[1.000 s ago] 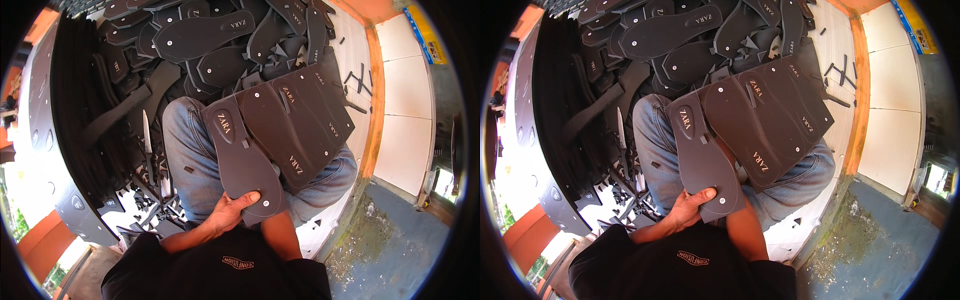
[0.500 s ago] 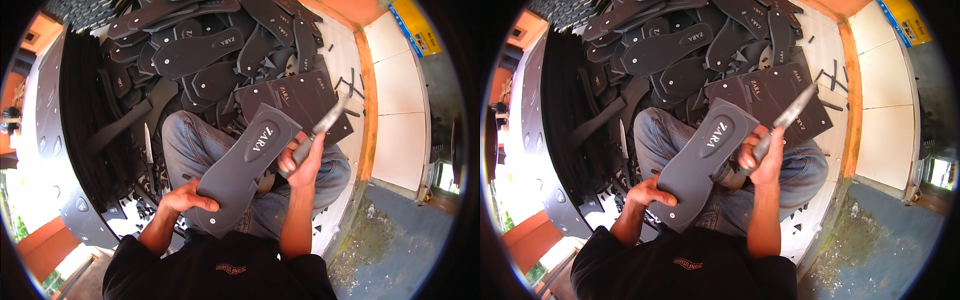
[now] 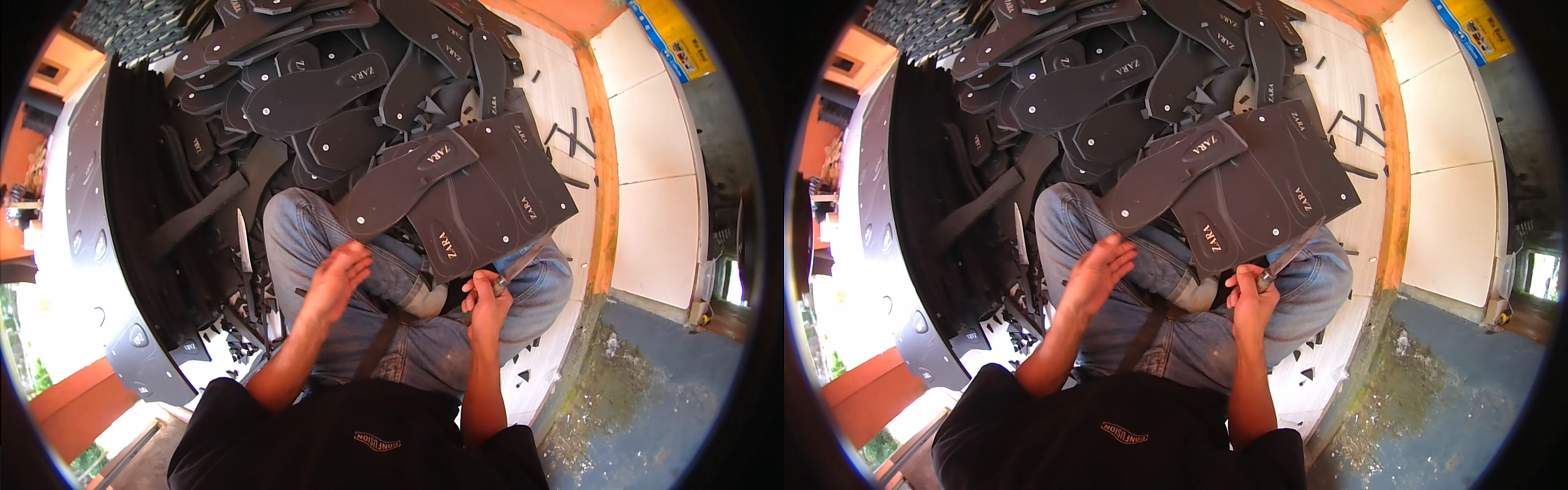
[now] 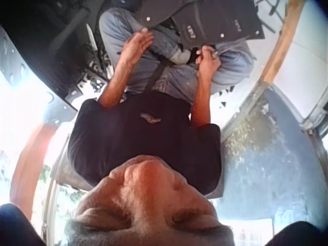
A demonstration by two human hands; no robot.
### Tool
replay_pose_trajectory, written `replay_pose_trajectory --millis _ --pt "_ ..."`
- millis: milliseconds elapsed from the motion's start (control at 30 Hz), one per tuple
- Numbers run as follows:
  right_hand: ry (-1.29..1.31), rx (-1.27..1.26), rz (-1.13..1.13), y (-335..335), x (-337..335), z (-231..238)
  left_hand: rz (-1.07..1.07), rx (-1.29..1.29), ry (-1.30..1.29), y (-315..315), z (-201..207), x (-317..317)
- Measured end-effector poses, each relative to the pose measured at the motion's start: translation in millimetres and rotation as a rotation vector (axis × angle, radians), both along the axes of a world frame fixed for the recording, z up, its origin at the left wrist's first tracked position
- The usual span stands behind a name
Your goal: The person uses a knife to cut along the edges of a sheet containing multiple shoe insoles, separating each insole from the sheet and placing it into a pile on their lap.
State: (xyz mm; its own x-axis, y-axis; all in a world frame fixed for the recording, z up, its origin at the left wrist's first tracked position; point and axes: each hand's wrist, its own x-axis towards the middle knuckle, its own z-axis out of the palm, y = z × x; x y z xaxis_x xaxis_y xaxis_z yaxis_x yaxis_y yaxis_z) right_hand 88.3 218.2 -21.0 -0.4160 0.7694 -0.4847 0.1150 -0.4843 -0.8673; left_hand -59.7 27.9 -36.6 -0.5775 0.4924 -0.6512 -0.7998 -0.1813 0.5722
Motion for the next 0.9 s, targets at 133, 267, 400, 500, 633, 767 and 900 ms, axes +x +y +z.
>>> replay_pose_trajectory --millis 133,267,400,500,633,767,900 --pt "-0.038 0.077 0.088 -9.6 1.9 -8.5 -0.081 -0.037 -0.411 41.7 8.0 32.0" --pt "-0.059 0.167 0.114 -16.6 5.1 -14.6 0.494 0.064 -0.342 93.6 -22.8 4.7" --pt "-0.002 0.168 0.141 -21.9 7.9 -10.5 0.783 0.026 0.072 87.5 -32.7 -30.1" --pt "-0.023 0.108 0.123 -17.9 20.7 3.1 0.626 -0.237 0.718 42.7 34.2 -44.2" --pt "-0.156 0.213 0.395 -16.7 28.7 31.3 0.638 0.024 0.912 1.8 146.0 -64.6" --pt "-0.273 0.492 0.687 -25.9 31.9 39.4 -0.363 -0.166 0.738 -0.3 125.2 -55.8" --pt "-0.417 0.682 0.752 -38.7 35.2 36.1 -0.29 0.028 0.237 9.1 74.4 -22.6"
